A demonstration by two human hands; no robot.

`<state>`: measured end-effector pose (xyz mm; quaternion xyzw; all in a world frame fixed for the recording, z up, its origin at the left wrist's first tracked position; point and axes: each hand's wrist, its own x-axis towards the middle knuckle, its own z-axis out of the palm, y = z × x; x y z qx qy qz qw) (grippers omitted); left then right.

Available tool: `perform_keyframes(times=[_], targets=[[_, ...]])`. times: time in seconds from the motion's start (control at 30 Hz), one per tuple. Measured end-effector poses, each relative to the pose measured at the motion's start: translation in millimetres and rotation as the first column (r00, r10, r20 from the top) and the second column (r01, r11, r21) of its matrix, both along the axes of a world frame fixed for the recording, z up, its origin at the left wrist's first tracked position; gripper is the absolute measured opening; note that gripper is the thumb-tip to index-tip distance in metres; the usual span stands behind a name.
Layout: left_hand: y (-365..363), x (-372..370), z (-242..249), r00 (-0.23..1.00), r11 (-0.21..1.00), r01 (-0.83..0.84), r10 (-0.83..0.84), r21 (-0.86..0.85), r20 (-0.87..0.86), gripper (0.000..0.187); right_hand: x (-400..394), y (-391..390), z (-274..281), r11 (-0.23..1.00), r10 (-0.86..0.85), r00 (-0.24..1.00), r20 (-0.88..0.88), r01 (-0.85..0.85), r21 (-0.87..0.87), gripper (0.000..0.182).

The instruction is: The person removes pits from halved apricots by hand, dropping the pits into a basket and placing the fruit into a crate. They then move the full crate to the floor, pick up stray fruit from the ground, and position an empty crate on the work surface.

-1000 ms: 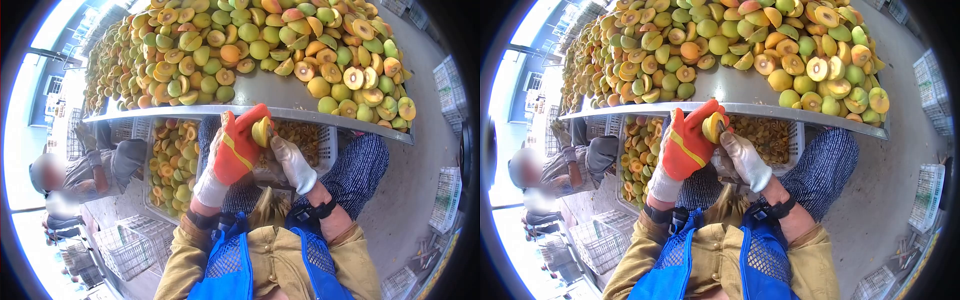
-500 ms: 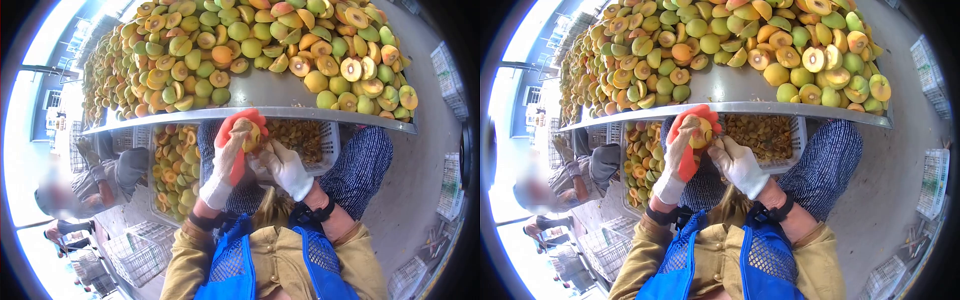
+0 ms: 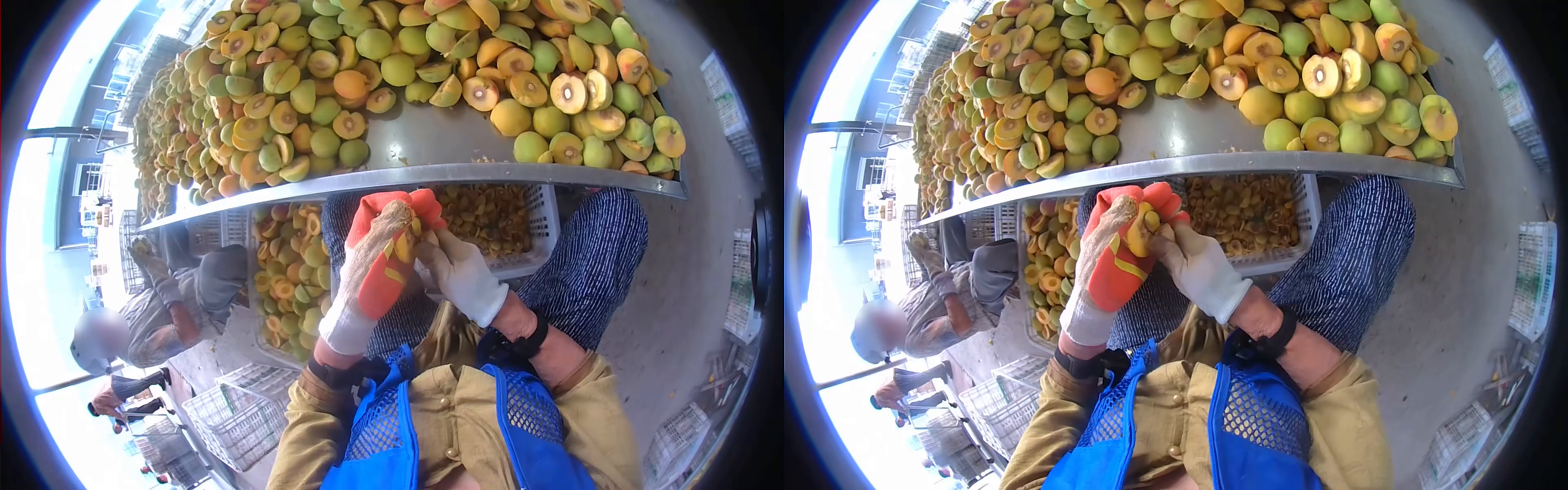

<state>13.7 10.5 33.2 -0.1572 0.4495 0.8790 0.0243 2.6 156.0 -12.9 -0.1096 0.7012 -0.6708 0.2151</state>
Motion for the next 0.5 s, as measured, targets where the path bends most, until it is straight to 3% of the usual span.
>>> perform_keyframes(times=[0.1,0.3,0.4,0.5], targets=[[11,0,-2,0.988,0.980,-0.154,0.150,0.123,0.040,0.031,3,-1,3,0.999,0.005,0.999,-0.031,-0.006,-0.041,0.037],[29,1,-11,0.959,0.964,-0.230,0.201,-0.135,-0.199,0.034,4,-5,2,0.999,0.022,1.000,-0.010,-0.021,0.024,0.038],[26,-2,-15,0.954,0.970,-0.240,0.241,0.028,-0.176,0.033,2,-8,-1,0.998,0.024,1.000,-0.013,-0.023,0.053,0.037],[27,-4,-17,0.957,0.969,-0.246,0.248,0.030,-0.153,0.033,4,-13,-9,1.000,-0.013,1.000,-0.029,0.014,0.026,0.035]])
